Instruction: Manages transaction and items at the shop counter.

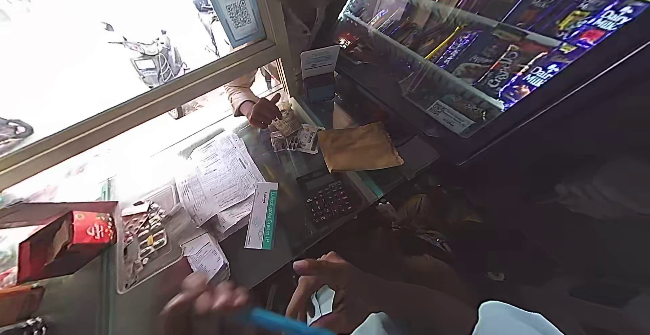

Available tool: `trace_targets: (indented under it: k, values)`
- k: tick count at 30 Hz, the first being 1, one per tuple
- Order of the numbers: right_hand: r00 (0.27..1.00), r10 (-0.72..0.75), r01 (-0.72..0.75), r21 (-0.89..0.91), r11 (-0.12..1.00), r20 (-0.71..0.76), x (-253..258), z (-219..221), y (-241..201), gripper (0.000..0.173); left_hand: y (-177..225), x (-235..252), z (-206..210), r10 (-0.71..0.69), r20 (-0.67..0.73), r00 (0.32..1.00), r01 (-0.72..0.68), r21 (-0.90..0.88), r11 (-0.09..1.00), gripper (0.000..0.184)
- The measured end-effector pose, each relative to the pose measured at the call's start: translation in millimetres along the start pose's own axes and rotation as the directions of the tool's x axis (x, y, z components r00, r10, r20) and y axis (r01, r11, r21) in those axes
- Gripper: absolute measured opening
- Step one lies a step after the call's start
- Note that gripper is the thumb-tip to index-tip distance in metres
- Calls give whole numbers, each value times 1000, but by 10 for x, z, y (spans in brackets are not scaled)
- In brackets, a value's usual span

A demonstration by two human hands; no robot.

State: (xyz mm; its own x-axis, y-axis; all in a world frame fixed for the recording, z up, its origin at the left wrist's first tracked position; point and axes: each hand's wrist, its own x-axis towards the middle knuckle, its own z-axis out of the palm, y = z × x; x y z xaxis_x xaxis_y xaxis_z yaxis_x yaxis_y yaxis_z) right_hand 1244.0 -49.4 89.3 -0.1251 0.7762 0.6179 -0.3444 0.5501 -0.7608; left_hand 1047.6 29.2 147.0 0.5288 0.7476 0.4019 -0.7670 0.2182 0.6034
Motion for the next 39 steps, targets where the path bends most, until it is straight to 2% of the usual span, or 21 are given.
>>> trace_targets:
  k: [1,3,4,5,7,8,9,10,11,13,15,16,17,19,22,25,30,35,39]
  values:
    - [998,-31,29,-23,999,-54,1,-68,-60,71,-438,62,-70,-15,43,999,16,-26,1000,34]
    - [985,-107,92,-116,989,-133,-40,-254,-97,36,-955,193,220,-229,-184,956,214,-97,972,26]
    - [974,-146,112,-189,975,-176,-98,-331,-92,34,-1100,259,287,-289,-239,927,260,-147,954,21]
    - [958,-171,116,-236,965,-231,-182,-381,-115,43,-1190,356,287,-305,-275,912,264,-175,948,16]
    - [912,-222,164,-189,968,-345,-415,-462,-220,48,-1258,672,153,-203,-385,900,179,-98,979,16]
    - [889,-239,191,-159,969,-391,-506,-550,-327,48,-1285,896,50,-104,-443,891,129,25,991,18]
    - [861,-243,193,-154,969,-448,-551,-685,-439,50,-1332,1116,-65,-15,-442,897,107,185,977,18]
    - [812,-220,169,-143,975,-540,-541,-847,-541,53,-1412,1287,-174,30,-369,929,115,365,924,18]
    - [740,-176,129,-120,984,-649,-487,-1053,-615,57,-1530,1413,-273,24,-244,969,116,542,833,18]
    - [590,-121,47,-115,992,-798,-359,-1592,-589,65,-1806,1602,-331,-130,-2,991,72,841,537,20]
    - [463,-45,-162,-134,978,-885,-223,-2137,-408,61,-2063,1776,-206,-403,110,908,-49,986,158,28]
    - [453,-10,-272,-149,951,-892,-189,-2390,-276,54,-2211,1856,-140,-529,99,843,-118,993,-2,32]
    - [477,19,-364,-177,914,-879,-168,-2622,-144,46,-2382,1927,-111,-614,79,785,-196,973,-125,35]
    - [533,85,-489,-225,843,-842,-130,-2904,30,27,-2674,2016,-105,-727,-7,687,-312,900,-304,41]
    - [551,146,-591,-260,763,-822,-85,-3116,175,10,-2943,2046,-178,-782,-111,613,-372,833,-410,53]
    - [554,152,-678,-338,653,-818,-170,-3206,282,11,-3007,2001,-219,-796,-159,584,-407,791,-456,58]
    - [555,73,-752,-462,469,-829,-277,-3248,371,9,-3019,2011,-155,-814,-189,549,-426,775,-467,60]
    - [617,6,-721,-561,407,-787,-308,-3280,444,9,-3012,2023,-85,-814,-233,532,-429,755,-496,68]
    - [667,-73,-672,-641,371,-741,-313,-3285,489,10,-2991,2048,-45,-823,-216,526,-443,757,-481,60]
